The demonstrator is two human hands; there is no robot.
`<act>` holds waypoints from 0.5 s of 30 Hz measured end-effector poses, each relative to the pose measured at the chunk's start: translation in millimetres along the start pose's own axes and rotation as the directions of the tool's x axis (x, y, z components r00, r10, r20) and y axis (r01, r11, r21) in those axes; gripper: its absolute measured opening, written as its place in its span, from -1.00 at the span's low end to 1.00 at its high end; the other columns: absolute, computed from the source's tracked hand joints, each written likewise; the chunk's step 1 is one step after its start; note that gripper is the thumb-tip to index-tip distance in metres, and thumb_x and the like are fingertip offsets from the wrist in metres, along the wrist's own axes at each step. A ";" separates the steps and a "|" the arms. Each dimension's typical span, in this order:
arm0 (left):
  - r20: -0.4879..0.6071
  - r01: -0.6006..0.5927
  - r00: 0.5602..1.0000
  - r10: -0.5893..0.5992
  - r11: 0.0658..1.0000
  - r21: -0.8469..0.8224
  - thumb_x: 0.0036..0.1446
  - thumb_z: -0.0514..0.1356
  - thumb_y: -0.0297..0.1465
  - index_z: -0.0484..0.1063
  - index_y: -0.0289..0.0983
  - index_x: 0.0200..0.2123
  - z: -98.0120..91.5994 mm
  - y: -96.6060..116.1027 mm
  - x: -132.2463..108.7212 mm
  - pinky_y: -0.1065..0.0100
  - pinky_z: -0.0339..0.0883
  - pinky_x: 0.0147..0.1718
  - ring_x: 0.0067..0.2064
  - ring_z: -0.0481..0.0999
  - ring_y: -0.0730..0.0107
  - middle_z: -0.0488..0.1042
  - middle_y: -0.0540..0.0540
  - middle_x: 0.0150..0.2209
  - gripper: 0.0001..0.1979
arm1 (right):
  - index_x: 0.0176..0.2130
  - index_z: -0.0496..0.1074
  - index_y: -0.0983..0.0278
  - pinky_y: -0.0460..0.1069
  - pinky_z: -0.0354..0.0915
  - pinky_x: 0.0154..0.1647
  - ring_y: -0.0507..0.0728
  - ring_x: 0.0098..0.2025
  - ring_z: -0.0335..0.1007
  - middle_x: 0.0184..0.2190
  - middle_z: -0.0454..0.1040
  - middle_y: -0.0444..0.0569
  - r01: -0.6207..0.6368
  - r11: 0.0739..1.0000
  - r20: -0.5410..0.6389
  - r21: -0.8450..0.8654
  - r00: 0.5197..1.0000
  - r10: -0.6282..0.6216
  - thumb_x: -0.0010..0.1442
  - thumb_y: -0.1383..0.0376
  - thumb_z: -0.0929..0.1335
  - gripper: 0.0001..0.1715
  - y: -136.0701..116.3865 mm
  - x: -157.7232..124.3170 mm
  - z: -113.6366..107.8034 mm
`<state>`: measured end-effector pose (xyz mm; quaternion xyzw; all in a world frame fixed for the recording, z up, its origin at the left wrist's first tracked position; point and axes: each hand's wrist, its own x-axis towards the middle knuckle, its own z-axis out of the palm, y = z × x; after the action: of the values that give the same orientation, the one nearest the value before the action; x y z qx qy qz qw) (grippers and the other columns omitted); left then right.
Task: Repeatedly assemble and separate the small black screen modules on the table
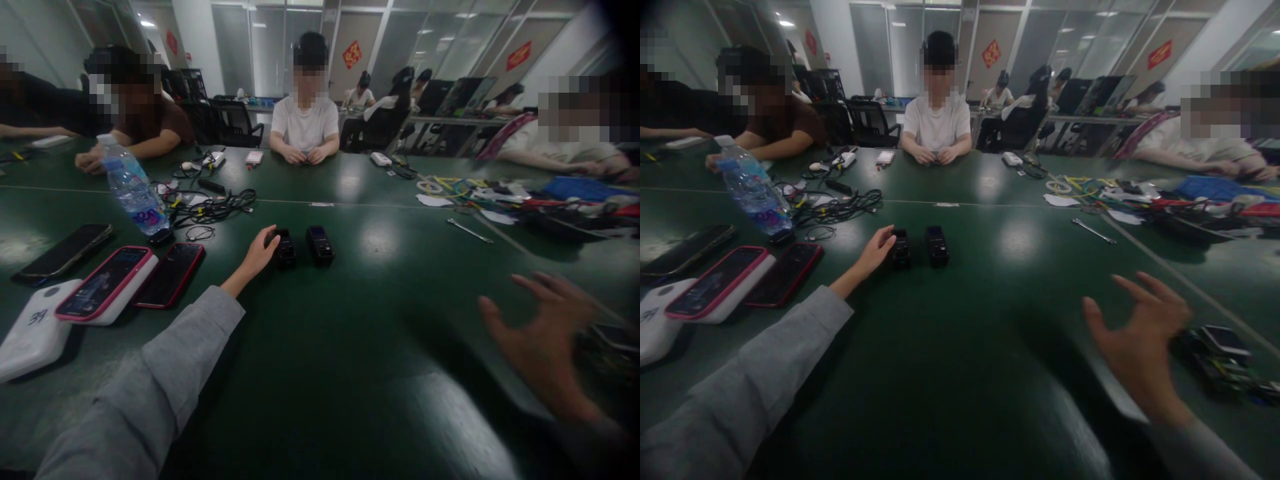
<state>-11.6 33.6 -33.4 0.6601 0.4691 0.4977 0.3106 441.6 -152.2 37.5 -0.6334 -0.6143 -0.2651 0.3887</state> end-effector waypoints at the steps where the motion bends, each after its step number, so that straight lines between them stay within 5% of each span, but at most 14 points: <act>1: 0.009 0.007 1.000 -0.007 1.000 -0.001 0.28 0.14 -0.19 0.29 -0.23 0.19 -0.1 -0.7 2.8 0.00 0.18 0.23 0.22 0.36 0.16 0.36 -0.24 0.19 -0.53 | 0.17 0.33 0.22 0.40 0.17 0.12 0.47 0.22 0.19 0.11 0.31 0.35 0.114 0.989 0.017 0.091 0.993 -0.116 0.22 -0.13 0.31 -0.30 -22.1 -1.0 17.1; 3: 0.029 0.006 1.000 -0.005 1.000 -0.015 0.28 0.14 -0.19 0.30 -0.24 0.19 -0.3 -0.3 5.0 0.02 0.19 0.23 0.21 0.38 0.18 0.38 -0.23 0.18 -0.53 | 0.20 0.24 0.20 0.38 0.21 0.15 0.40 0.23 0.17 0.17 0.24 0.25 0.201 0.943 0.117 0.266 0.964 -0.239 0.31 0.07 0.29 -0.46 -78.1 -5.3 46.0; 6: 0.037 -0.015 0.999 0.017 0.998 -0.053 0.25 0.18 -0.19 0.34 -0.26 0.14 0.1 3.5 2.3 0.06 0.26 0.19 0.15 0.44 0.19 0.42 -0.23 0.13 -0.55 | 0.23 0.15 0.23 0.31 0.24 0.20 0.32 0.29 0.09 0.23 0.14 0.22 0.299 0.820 0.258 0.488 0.848 -0.463 0.35 0.22 0.26 -0.50 -168.3 -11.6 76.0; 9: 0.032 -0.027 0.999 0.031 0.995 -0.091 0.23 0.20 -0.21 0.37 -0.27 0.08 0.4 8.2 -1.7 0.09 0.33 0.13 0.08 0.49 0.20 0.47 -0.22 0.08 -0.59 | 0.26 0.11 0.25 0.33 0.16 0.26 0.36 0.38 -0.11 0.31 0.02 0.27 0.396 0.754 0.299 0.524 0.743 -0.599 0.34 0.24 0.27 -0.45 -232.4 -10.5 98.0; 12: 0.032 -0.014 0.999 0.017 0.993 -0.115 0.25 0.18 -0.26 0.40 -0.26 0.04 -0.4 12.9 -3.4 0.10 0.35 0.10 0.04 0.51 0.21 0.50 -0.19 0.02 -0.67 | 0.28 0.10 0.29 0.38 0.09 0.28 0.45 0.41 -0.24 0.35 -0.07 0.33 0.404 0.781 0.334 0.477 0.738 -0.586 0.31 0.22 0.31 -0.38 -258.1 -5.0 117.0; 15: 0.013 0.015 1.000 -0.014 0.993 -0.119 0.26 0.14 -0.30 0.44 -0.26 -0.01 -1.2 17.4 -3.4 0.09 0.34 0.11 0.01 0.53 0.23 0.54 -0.17 -0.03 -0.73 | 0.30 0.06 0.30 0.36 0.21 0.22 0.45 0.34 0.00 0.33 -0.02 0.35 0.320 0.822 0.398 0.472 0.754 -0.522 0.32 0.20 0.30 -0.35 -257.6 -1.5 130.7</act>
<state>-7.5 24.1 -19.1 0.6400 0.4415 0.5184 0.3560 169.3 -60.7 6.4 -0.4357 -0.8623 -0.0473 0.2537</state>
